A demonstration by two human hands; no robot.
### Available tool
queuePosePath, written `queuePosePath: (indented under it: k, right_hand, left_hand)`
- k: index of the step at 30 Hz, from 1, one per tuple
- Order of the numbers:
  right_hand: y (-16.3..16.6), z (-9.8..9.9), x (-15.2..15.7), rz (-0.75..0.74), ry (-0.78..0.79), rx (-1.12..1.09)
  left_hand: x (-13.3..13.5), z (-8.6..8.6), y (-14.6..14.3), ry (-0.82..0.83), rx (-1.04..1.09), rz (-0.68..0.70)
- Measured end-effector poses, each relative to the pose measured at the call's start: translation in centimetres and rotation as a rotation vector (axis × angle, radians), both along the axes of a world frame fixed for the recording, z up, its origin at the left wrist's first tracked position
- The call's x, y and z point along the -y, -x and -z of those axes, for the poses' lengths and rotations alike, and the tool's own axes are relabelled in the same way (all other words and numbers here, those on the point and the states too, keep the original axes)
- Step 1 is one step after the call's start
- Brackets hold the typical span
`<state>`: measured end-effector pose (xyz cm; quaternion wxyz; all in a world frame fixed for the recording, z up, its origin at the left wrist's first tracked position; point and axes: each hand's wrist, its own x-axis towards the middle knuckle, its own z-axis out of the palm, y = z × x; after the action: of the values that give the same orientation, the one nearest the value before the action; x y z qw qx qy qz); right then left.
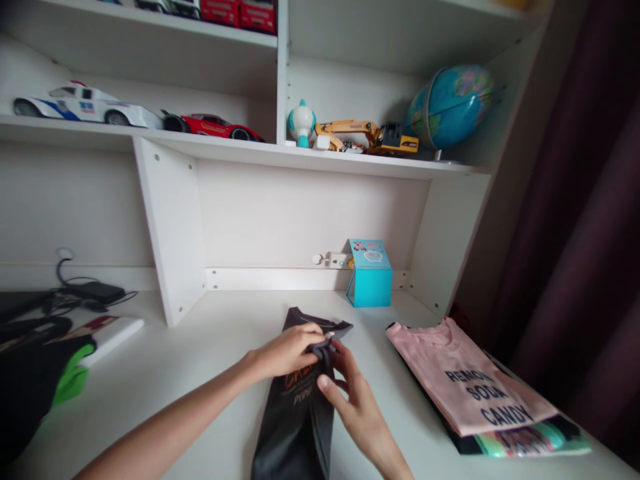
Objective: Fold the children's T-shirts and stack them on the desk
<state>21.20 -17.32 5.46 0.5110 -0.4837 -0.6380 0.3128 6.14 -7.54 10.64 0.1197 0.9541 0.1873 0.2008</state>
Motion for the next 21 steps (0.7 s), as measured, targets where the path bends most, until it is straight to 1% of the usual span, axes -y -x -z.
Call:
queuePosePath:
  k: [2,5,7,9,11,13,15,16,18,20,21]
  right_hand:
    - [1.0,-1.4,-0.2,0.028,-0.083,0.08]
    - [2.3,-4.2,-1.4,0.166,-0.269,0.189]
    - [2.4,-6.3,-2.2,0.216,-0.353,0.227]
    - [1.8,-7.9,-2.8,0.286,-0.346,0.32]
    - [0.4,-9.0,-3.0,0.39,-0.268,0.492]
    - [-1.6,-9.8,-2.9,0.474,-0.184,0.673]
    - [-3.8,-10.6,-2.3,0.536,-0.151,0.753]
    - [-4.9,-11.2,-1.7,0.558,-0.158,0.751]
    - [-6.6,-12.8,0.2,0.575,-0.214,0.671]
    - [-7.7,-14.8,2.8,0.582,-0.3,0.551]
    - [-8.1,-15.9,4.1,0.61,-0.36,0.482]
  left_hand:
    - [0.0,-1.4,-0.3,0.001,0.109,-0.005]
    - [-0.5,-3.9,-0.9,-0.053,0.236,-0.059]
    - [-1.1,-6.2,-0.9,-0.125,0.313,-0.091]
    - [-1.9,-9.1,-0.3,-0.197,0.428,-0.126]
    - [-2.8,-12.3,1.1,-0.251,0.572,-0.181]
    - [-3.5,-15.3,3.1,-0.282,0.689,-0.242]
    - [-3.7,-17.6,5.5,-0.277,0.77,-0.287]
    - [-3.4,-18.4,6.7,-0.259,0.806,-0.301]
    - [-2.0,-19.6,9.1,-0.193,0.875,-0.297]
    - [0.1,-20.4,11.1,-0.12,0.961,-0.25]
    - [1.3,-20.7,12.0,-0.103,1.019,-0.214]
